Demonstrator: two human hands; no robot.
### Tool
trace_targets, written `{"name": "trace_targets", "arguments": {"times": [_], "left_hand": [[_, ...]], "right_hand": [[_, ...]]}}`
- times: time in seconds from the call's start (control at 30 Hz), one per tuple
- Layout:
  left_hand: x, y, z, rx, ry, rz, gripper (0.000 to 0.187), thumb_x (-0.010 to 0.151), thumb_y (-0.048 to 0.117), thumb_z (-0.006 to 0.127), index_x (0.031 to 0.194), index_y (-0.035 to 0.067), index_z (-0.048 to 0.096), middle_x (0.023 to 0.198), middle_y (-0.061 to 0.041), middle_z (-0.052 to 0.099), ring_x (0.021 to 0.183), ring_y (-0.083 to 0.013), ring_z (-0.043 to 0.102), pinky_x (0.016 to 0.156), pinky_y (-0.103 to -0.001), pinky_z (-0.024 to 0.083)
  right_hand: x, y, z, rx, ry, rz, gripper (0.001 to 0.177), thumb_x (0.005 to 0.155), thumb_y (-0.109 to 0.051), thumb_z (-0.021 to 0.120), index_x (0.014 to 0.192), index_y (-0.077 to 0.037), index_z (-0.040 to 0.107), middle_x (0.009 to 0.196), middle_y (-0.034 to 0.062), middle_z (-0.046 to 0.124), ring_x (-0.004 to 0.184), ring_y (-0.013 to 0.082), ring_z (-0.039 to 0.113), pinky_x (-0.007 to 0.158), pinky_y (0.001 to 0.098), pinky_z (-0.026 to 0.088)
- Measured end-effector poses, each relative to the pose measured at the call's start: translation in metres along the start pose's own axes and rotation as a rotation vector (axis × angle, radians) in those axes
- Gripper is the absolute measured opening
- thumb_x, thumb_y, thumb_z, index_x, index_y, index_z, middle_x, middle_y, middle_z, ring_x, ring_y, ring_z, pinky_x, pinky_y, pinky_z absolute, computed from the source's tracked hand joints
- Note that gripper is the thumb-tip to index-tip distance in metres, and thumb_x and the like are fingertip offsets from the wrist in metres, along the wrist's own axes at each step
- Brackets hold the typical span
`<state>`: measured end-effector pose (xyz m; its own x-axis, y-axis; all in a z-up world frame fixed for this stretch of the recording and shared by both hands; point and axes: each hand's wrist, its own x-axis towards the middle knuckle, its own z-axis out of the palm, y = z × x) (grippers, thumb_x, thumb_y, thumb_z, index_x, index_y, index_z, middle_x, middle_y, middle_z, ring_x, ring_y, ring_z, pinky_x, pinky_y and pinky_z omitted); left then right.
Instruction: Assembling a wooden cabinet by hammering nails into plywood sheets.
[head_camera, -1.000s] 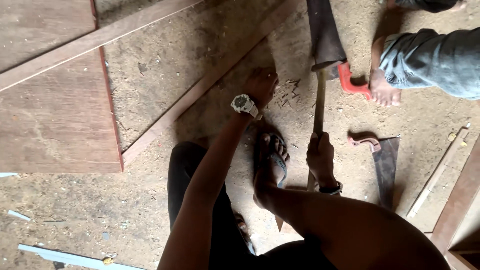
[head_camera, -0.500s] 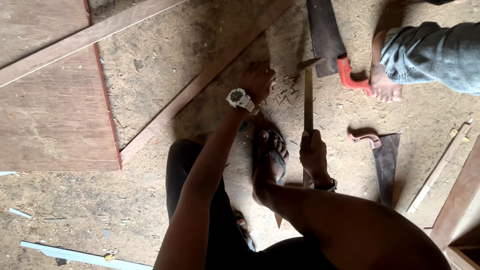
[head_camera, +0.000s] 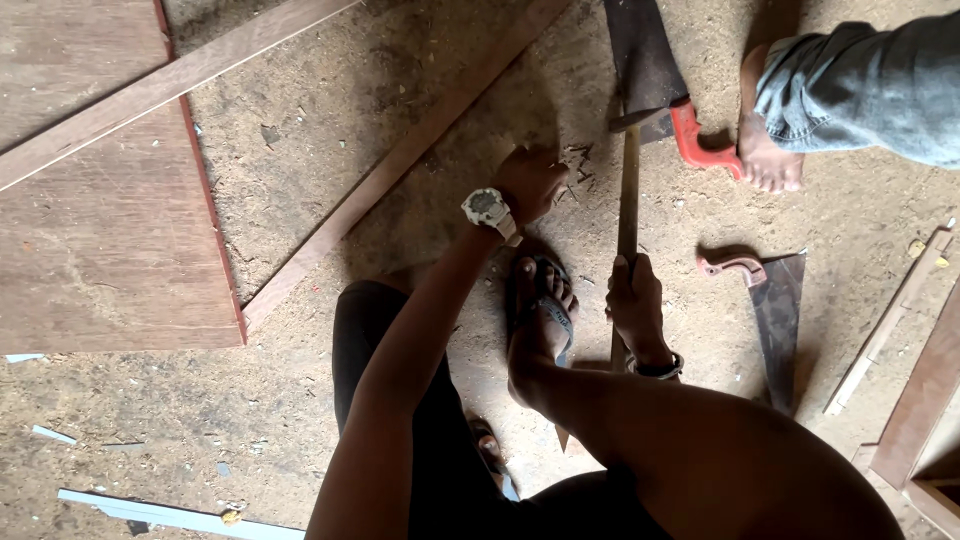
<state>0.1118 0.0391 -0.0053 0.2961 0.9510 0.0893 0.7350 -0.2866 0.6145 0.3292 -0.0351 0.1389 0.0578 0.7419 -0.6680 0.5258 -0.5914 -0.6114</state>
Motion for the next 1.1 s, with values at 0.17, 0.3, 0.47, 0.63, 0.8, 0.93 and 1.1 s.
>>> {"name": "trace_targets", "arguments": {"times": [0.17,0.3,0.47,0.63,0.8,0.93,1.1], "left_hand": [[0.001,0.004,0.004,0.037,-0.056,0.01,0.026,0.08,0.008,0.079,0.105,0.005,0.074,0.129,-0.015,0.066,0.12,-0.0323,0.061,0.108,-0.046,0.048],[0.005,0.009,-0.003,0.045,-0.082,0.012,0.031,0.074,0.009,0.081,0.104,0.005,0.073,0.131,-0.016,0.064,0.129,-0.0335,0.058,0.113,-0.047,0.044],[0.008,0.01,-0.003,0.156,-0.135,0.088,0.044,0.073,0.013,0.084,0.11,-0.004,0.068,0.134,-0.023,0.061,0.13,-0.0371,0.055,0.113,-0.048,0.043],[0.013,0.017,-0.02,0.185,-0.168,0.059,0.053,0.069,0.016,0.086,0.113,-0.006,0.067,0.13,-0.024,0.06,0.126,-0.0384,0.055,0.111,-0.049,0.042],[0.01,0.012,-0.018,0.193,-0.063,0.048,0.046,0.068,0.013,0.083,0.109,-0.002,0.068,0.125,-0.021,0.063,0.121,-0.036,0.057,0.109,-0.048,0.044],[0.007,0.007,-0.013,-0.03,-0.062,0.02,0.025,0.08,0.009,0.075,0.103,0.003,0.067,0.107,-0.014,0.064,0.106,-0.033,0.061,0.098,-0.046,0.049],[0.008,0.0,-0.017,-0.336,-0.026,-0.09,0.011,0.087,0.005,0.065,0.098,0.005,0.065,0.1,-0.011,0.065,0.095,-0.028,0.063,0.094,-0.042,0.053]], "right_hand": [[0.0,0.005,0.003,-0.036,0.012,0.004,0.03,0.108,-0.032,0.049,0.093,-0.007,0.045,0.063,0.0032,0.052,0.045,0.0116,0.051,0.04,0.0309,0.044],[0.0,0.008,0.003,-0.054,0.016,-0.014,0.03,0.108,-0.032,0.049,0.092,-0.007,0.045,0.063,0.0029,0.053,0.045,0.0117,0.052,0.04,0.0311,0.044],[0.0,-0.001,0.002,-0.074,-0.001,0.003,0.03,0.109,-0.032,0.049,0.092,-0.007,0.045,0.061,0.0044,0.052,0.044,0.0127,0.052,0.04,0.0314,0.044],[0.003,-0.003,0.001,-0.071,-0.005,-0.006,0.03,0.108,-0.032,0.048,0.092,-0.006,0.045,0.061,0.0041,0.053,0.044,0.0134,0.052,0.04,0.0319,0.044],[0.006,0.0,0.002,-0.09,-0.001,0.003,0.03,0.108,-0.033,0.048,0.092,-0.007,0.046,0.061,0.0053,0.054,0.044,0.0153,0.054,0.04,0.0334,0.045],[0.008,0.007,0.0,-0.139,0.009,-0.005,0.032,0.108,-0.034,0.049,0.093,-0.006,0.045,0.061,0.0077,0.056,0.044,0.0176,0.056,0.041,0.0353,0.047],[0.01,0.009,-0.002,-0.142,0.005,-0.025,0.032,0.108,-0.034,0.05,0.093,-0.006,0.045,0.061,0.0077,0.057,0.045,0.0181,0.057,0.041,0.0357,0.047]]}}
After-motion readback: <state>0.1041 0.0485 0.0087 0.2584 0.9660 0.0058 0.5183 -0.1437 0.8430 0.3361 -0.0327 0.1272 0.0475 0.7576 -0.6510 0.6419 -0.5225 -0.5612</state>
